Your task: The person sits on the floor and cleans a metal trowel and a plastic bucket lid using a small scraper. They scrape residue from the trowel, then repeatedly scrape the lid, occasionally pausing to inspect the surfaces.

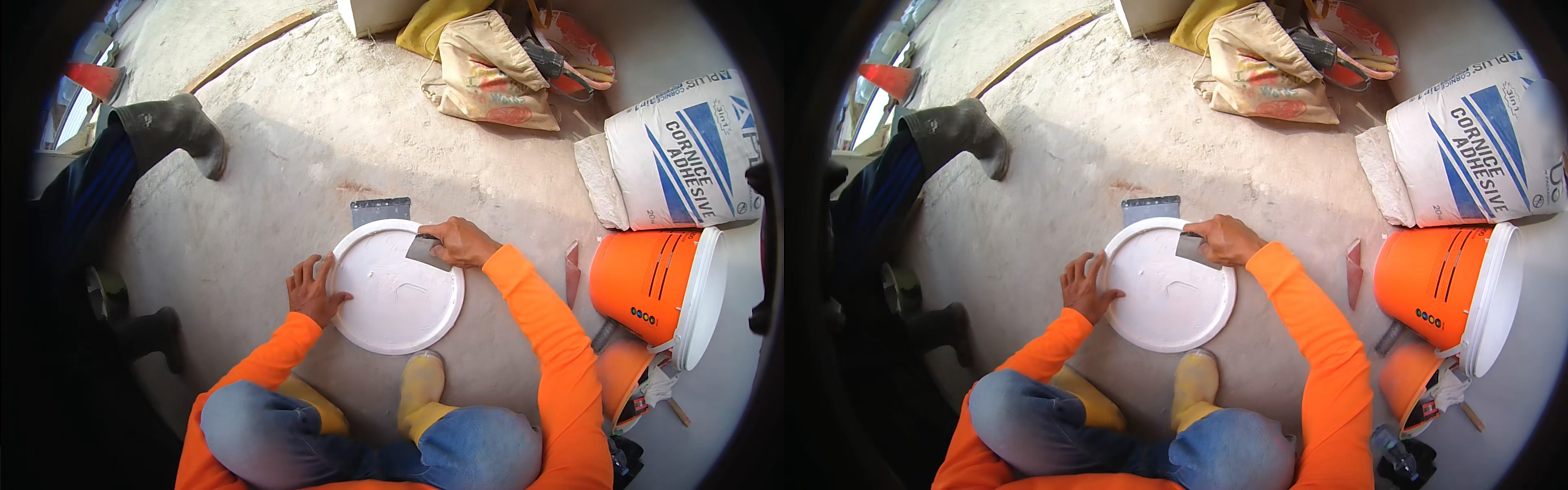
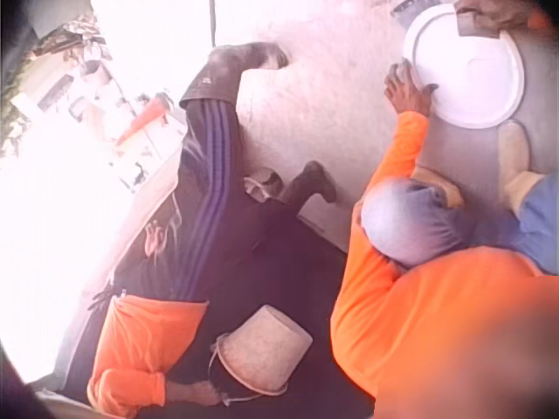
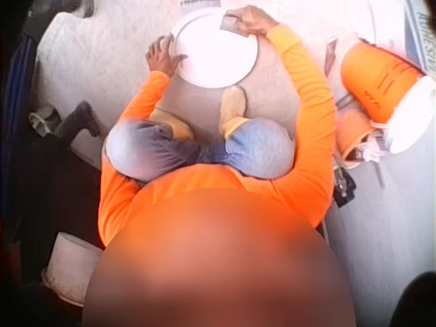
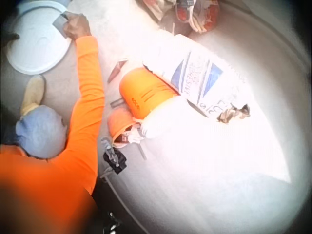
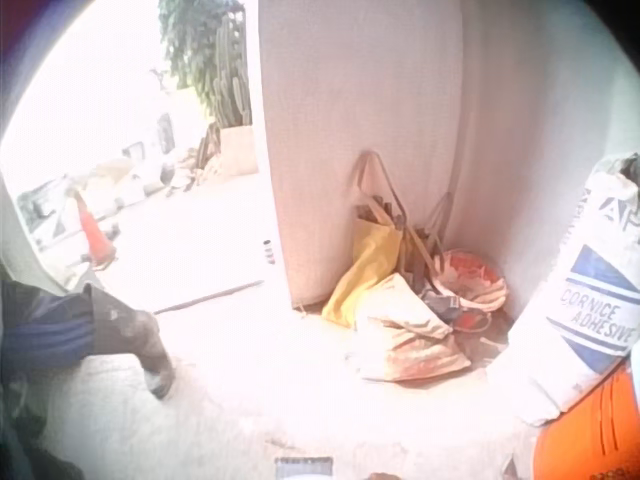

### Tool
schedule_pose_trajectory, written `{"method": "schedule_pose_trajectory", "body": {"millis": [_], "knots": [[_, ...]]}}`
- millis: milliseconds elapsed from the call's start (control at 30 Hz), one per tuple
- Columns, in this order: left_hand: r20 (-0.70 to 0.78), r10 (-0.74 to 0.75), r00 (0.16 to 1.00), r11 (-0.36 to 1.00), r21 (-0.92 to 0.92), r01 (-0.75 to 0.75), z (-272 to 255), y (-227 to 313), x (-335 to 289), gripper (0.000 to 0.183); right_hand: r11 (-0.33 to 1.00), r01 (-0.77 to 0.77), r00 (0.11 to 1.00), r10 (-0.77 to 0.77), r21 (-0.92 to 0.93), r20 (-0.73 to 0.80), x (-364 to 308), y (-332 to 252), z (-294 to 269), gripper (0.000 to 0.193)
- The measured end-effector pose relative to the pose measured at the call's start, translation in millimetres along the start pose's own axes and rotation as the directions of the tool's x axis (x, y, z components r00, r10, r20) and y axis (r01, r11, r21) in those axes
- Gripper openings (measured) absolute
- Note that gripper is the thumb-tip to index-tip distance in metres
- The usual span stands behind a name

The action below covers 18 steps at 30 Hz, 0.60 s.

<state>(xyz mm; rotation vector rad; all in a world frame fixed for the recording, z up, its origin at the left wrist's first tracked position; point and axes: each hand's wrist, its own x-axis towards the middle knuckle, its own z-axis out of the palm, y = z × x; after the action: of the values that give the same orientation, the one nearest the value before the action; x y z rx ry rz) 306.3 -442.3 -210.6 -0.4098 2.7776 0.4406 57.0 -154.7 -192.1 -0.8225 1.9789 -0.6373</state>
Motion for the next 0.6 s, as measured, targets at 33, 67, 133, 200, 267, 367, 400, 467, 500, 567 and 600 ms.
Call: {"method": "schedule_pose_trajectory", "body": {"millis": [33, 67, 133, 200, 267, 367, 400, 467, 500, 567, 600], "knots": [[0.006, -0.003, 1.0, 1.0, 0.011, 0.003, 0.4, 0.4, 0.5, 0.105, 0.998, 0.026, 0.999, -0.028, -0.06, -0.025, 0.9, 2.5, -0.4, 0.058], [-0.01, 0.003, 1.0, 1.0, 0.006, -0.003, 1.6, 1.1, 0.8, 0.105, 0.989, 0.077, 0.997, -0.08, -0.129, -0.022, 1.8, 4.4, -0.2, 0.058], [-0.003, -0.001, 1.0, 1.0, 0.007, 0.001, 2.6, 1.9, 0.6, 0.105, 0.999, 0.004, 1.0, -0.004, -0.035, 0.01, 3.7, 5.0, -0.5, 0.058], [-0.007, 0.0, 1.0, 1.0, 0.007, 0.0, 2.5, 2.7, 0.4, 0.106, 1.0, 0.02, 1.0, -0.02, -0.011, 0.021, 5.2, 2.1, -1.8, 0.059], [0.013, -0.011, 1.0, 1.0, 0.003, 0.01, 2.1, 3.0, 0.9, 0.106, 0.989, 0.135, 0.991, -0.134, -0.055, 0.024, 7.3, -1.6, -4.2, 0.059], [0.002, -0.004, 1.0, 0.999, 0.04, 0.004, 1.1, 2.1, 3.5, 0.104, 1.0, -0.018, 0.999, 0.018, 0.004, 0.041, 10.0, -3.2, -10.7, 0.059], [-0.025, 0.006, 1.0, 1.0, 0.008, -0.006, 1.1, 2.4, 4.1, 0.105, 1.0, 0.018, 0.999, -0.018, 0.004, 0.042, 9.7, -2.8, -12.2, 0.059], [0.051, -0.045, 0.998, 0.999, -0.011, 0.046, 1.4, 3.0, 4.9, 0.108, 0.999, 0.052, 0.997, -0.052, 0.011, 0.051, 9.8, -2.0, -13.0, 0.059], [-0.028, 0.006, 1.0, 1.0, -0.017, -0.006, 2.1, 3.2, 6.1, 0.108, 1.0, -0.011, 0.999, 0.011, 0.011, 0.032, 10.9, -2.2, -11.3, 0.059], [0.019, -0.038, 0.999, 0.998, 0.043, 0.037, 2.4, 3.7, 5.9, 0.108, 0.987, -0.153, 0.979, 0.146, 0.037, 0.142, 12.2, -5.0, -7.1, 0.059], [-0.024, 0.009, 1.0, 1.0, -0.008, -0.009, 2.5, 4.2, 5.6, 0.108, 0.995, -0.045, 0.992, 0.034, 0.088, 0.122, 12.2, -8.3, -3.3, 0.06]]}}
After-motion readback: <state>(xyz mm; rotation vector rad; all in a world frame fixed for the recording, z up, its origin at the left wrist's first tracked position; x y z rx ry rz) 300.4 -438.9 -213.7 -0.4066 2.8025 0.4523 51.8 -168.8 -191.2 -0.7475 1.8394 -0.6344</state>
